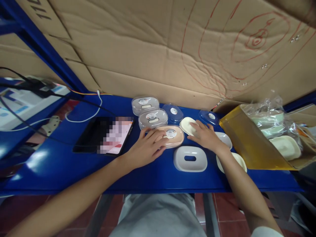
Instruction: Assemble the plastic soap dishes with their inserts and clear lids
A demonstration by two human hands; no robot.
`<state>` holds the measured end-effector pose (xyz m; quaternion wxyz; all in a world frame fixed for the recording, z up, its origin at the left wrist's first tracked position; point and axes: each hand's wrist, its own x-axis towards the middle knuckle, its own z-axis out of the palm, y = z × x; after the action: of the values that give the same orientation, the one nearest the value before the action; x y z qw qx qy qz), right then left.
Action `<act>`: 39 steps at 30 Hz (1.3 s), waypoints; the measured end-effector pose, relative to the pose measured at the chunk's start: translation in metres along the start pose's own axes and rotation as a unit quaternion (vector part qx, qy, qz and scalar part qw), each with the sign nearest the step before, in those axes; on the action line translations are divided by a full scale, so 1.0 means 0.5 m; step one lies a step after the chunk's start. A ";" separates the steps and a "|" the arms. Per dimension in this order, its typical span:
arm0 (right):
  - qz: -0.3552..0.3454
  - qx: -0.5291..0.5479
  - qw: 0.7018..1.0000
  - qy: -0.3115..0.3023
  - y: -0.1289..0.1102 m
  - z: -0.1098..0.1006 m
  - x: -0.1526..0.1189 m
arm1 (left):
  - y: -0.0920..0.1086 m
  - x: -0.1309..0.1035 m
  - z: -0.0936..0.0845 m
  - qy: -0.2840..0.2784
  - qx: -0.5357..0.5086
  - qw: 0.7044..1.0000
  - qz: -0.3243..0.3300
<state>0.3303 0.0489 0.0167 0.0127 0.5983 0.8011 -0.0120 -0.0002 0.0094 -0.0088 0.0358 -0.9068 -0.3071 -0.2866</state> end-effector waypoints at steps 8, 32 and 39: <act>-0.099 0.072 0.989 0.087 -0.074 -0.069 -0.194 | 0.005 0.007 -0.043 -0.002 -0.056 0.998 -0.010; -0.127 0.229 0.963 0.064 -0.101 0.031 -0.265 | 0.110 -0.172 -0.047 -0.124 -0.111 0.973 -0.163; -0.189 0.186 0.963 0.054 -0.155 0.030 -0.264 | 0.157 -0.127 0.033 -0.052 -0.245 0.948 -0.196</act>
<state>0.2937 -0.0999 0.0065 -0.1447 0.4272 0.8829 -0.1303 0.0125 -0.0842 -0.0482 -0.2603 -0.8234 -0.4003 -0.3065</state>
